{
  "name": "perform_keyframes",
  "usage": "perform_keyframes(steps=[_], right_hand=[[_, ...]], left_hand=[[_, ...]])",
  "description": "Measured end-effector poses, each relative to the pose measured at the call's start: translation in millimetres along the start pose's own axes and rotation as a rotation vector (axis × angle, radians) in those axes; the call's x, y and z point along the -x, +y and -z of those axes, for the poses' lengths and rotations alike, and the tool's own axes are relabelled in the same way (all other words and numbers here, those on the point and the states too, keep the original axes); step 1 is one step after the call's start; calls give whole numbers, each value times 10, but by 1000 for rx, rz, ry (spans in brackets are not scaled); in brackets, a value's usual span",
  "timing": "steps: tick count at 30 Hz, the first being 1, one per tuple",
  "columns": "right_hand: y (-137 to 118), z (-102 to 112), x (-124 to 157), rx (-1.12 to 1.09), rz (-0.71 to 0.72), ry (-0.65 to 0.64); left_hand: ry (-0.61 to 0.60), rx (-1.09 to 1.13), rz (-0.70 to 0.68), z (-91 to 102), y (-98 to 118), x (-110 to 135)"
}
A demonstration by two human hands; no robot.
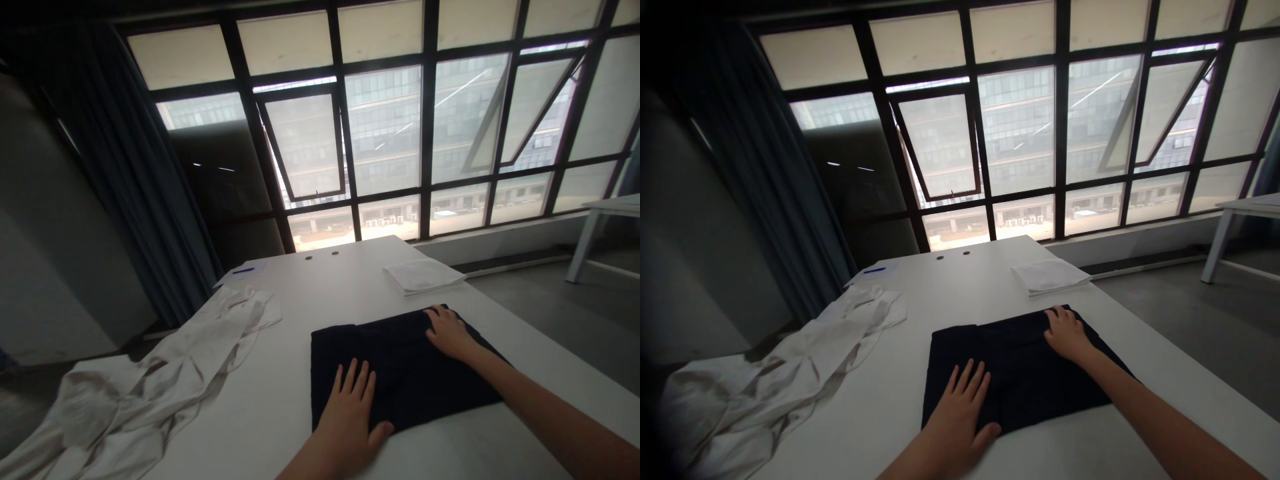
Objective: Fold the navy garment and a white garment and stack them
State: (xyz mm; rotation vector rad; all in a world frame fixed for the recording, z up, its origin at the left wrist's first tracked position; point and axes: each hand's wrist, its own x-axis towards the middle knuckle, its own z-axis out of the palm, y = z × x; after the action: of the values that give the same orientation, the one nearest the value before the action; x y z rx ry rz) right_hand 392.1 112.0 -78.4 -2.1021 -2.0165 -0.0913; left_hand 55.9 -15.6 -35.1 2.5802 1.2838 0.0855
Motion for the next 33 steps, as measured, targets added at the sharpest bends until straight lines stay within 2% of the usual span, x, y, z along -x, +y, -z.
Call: perform_keyframes(steps=[4,7,13,18,23,28,33], right_hand=[[569,19,35,105,-261,44],[729,-52,148,147,-326,40],[575,-52,247,92,-311,35],[511,1,234,74,-318,5],[476,13,241,94,-286,90],[516,67,129,-20,-434,19],[567,15,84,37,-346,3]], left_hand=[[5,-6,16,-22,17,-22],[19,-12,11,-4,40,-24],[99,-26,-8,-53,115,-62],[87,-29,40,-166,115,-99],[90,-10,23,-102,128,-59],[45,-17,-6,-43,146,-38],[46,-7,-1,-46,150,-48]])
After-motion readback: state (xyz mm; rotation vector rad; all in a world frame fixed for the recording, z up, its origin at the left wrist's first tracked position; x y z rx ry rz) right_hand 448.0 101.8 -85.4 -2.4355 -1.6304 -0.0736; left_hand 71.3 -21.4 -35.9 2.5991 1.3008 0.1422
